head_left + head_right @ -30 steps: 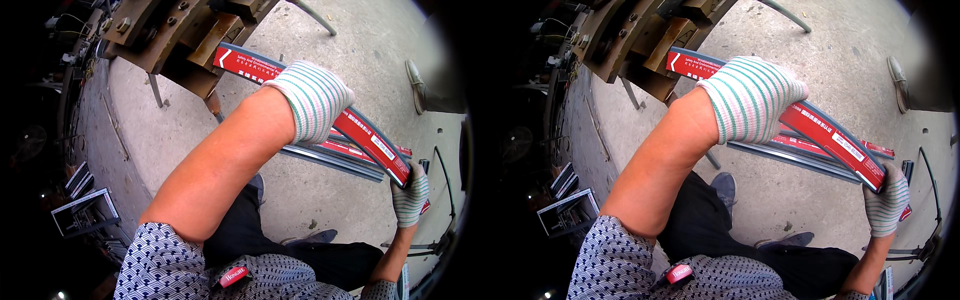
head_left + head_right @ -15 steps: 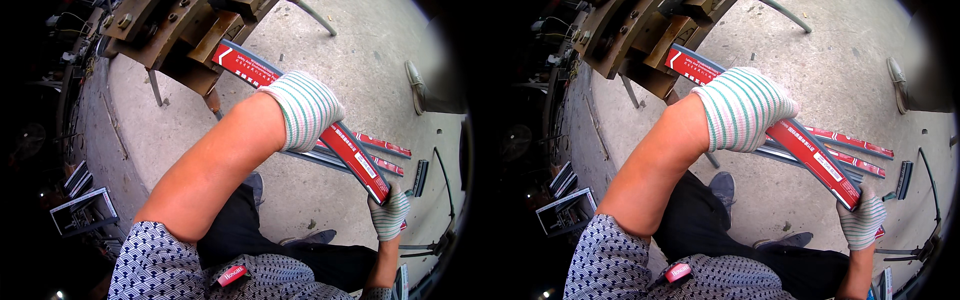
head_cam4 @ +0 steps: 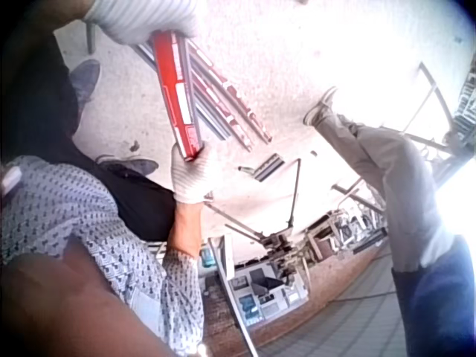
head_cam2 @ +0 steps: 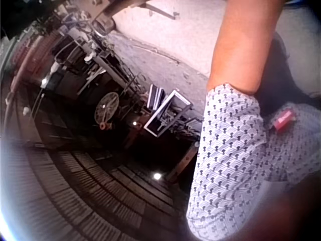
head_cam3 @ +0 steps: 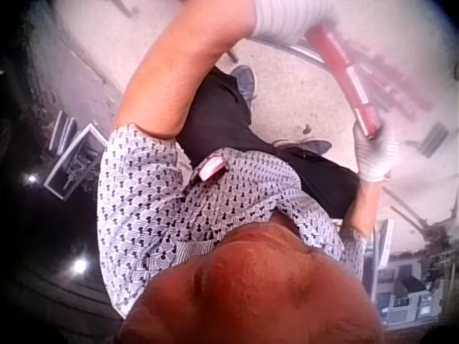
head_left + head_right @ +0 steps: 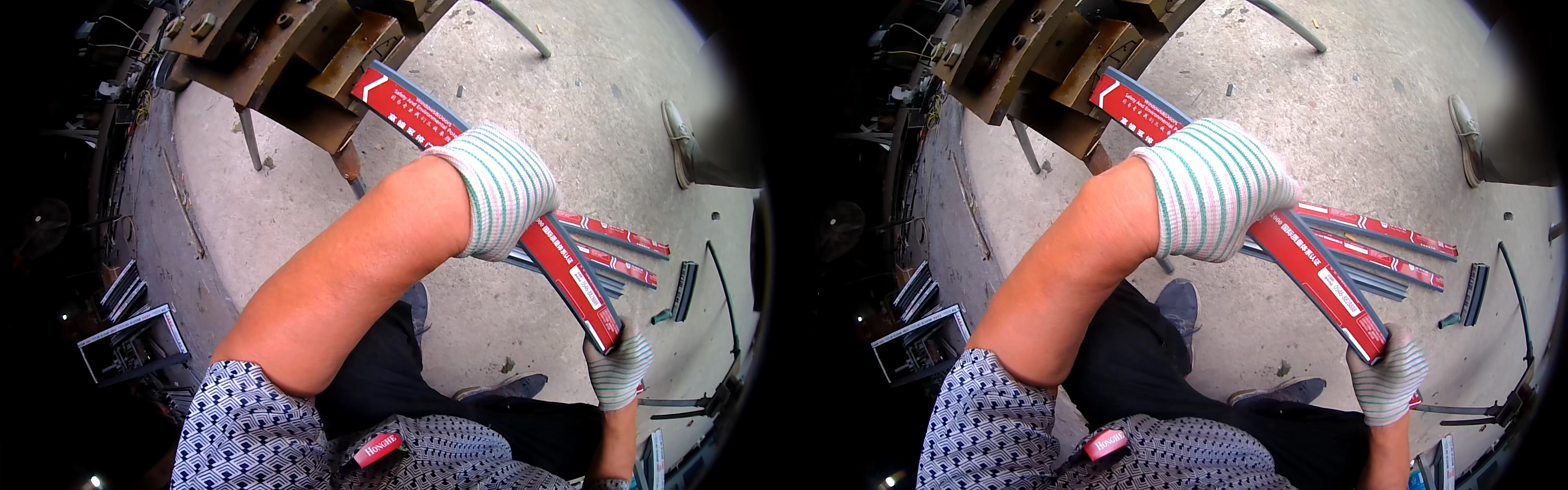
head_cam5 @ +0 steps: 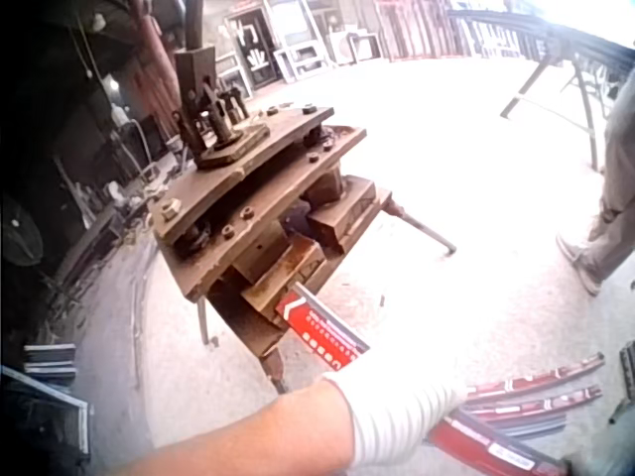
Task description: The person picks up several long, red-labeled metal profiles from the floor and repeatedly places them into a metal bending machine. The person handles the profiles one at a time, aligning them with the machine's jaws, then removes them and places them back on the floor. This process is repeated multiple times without a visible final assembly or state change.
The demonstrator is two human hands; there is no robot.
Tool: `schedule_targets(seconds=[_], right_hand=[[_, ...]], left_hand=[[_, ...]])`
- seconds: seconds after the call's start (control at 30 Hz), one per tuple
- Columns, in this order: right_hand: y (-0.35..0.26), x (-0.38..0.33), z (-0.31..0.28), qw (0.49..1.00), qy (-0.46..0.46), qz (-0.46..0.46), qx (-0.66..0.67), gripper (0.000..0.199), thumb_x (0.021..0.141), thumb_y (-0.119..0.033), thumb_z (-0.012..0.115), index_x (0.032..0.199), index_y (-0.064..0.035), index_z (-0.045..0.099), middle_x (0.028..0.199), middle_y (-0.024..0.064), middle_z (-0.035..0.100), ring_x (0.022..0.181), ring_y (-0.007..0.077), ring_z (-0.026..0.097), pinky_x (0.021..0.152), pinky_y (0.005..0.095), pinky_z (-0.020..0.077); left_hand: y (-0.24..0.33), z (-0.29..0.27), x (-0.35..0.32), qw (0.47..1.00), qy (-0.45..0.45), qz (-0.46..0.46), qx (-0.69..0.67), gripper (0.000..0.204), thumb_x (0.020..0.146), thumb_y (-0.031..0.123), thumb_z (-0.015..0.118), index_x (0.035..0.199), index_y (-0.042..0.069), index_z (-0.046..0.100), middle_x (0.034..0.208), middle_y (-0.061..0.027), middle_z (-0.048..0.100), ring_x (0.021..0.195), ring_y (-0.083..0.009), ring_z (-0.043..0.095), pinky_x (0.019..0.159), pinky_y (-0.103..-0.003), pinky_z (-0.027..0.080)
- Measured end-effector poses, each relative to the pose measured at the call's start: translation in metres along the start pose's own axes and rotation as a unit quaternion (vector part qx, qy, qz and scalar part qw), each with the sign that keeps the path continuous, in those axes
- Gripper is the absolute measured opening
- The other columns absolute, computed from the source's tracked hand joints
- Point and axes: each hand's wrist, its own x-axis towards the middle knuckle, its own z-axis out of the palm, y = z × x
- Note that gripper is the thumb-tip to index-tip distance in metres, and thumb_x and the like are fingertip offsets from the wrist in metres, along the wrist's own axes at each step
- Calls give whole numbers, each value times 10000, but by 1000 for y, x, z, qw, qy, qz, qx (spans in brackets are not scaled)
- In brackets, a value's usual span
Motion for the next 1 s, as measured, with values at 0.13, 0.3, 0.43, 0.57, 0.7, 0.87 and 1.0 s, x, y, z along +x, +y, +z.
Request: schedule_targets(seconds=[0.13, 0.3, 0.43, 0.57, 0.7, 0.87, 1.0], right_hand=[[-7, 0, -4, 999, -29, 22, 25, 487, 660, -148, 866, 1054, -59, 594, 732, 137, 626, 625, 326, 637, 593, 393, 507], [-13, -8, -4, 999, -31, 23, 10, 471, 667, -155, 862, 1040, -56, 592, 716, 142, 620, 623, 329, 637, 590, 401, 504], [-16, -10, -5, 999, -41, 27, 7, 479, 666, -160, 865, 1042, -52, 589, 710, 142, 620, 623, 332, 636, 584, 409, 501], [-18, -14, -6, 999, -45, 21, 2, 501, 661, -155, 872, 1054, -46, 583, 717, 146, 622, 623, 332, 636, 580, 410, 502], [-21, -16, -8, 999, -48, 23, 4, 509, 659, -146, 875, 1060, -43, 579, 724, 148, 624, 630, 330, 639, 586, 410, 505], [-25, -20, -6, 998, -54, 35, 19, 508, 660, -149, 874, 1065, -35, 589, 734, 150, 633, 643, 334, 646, 597, 410, 512], [-28, -24, -3, 995, -68, 53, 40, 500, 660, -154, 873, 1060, -26, 601, 745, 153, 644, 644, 340, 648, 594, 409, 513]], left_hand=[[0, -1, -1, 1000, -8, 0, 4, 212, 734, 92, 756, 944, 63, 735, 792, -158, 719, 784, -328, 727, 731, -403, 580], [-2, 3, -5, 1000, 2, 12, -9, 216, 728, 74, 743, 944, 64, 733, 789, -160, 714, 791, -339, 723, 727, -411, 577], [0, 3, -6, 1000, -10, 3, -1, 228, 737, 63, 733, 964, 66, 735, 785, -159, 712, 794, -337, 723, 731, -413, 575], [2, 4, -8, 1000, -20, -2, -10, 229, 756, 57, 728, 984, 67, 737, 804, -151, 718, 808, -325, 727, 748, -401, 577], [2, 6, -9, 1000, -9, 1, -8, 221, 764, 52, 730, 984, 68, 739, 825, -143, 724, 825, -308, 730, 763, -392, 579], [1, 10, -9, 1000, -6, 5, 5, 228, 752, 48, 737, 979, 73, 741, 823, -141, 724, 818, -304, 729, 763, -387, 579], [1, 11, -10, 1000, -12, 6, 5, 223, 741, 54, 738, 963, 72, 742, 808, -146, 720, 803, -317, 724, 745, -390, 575]])
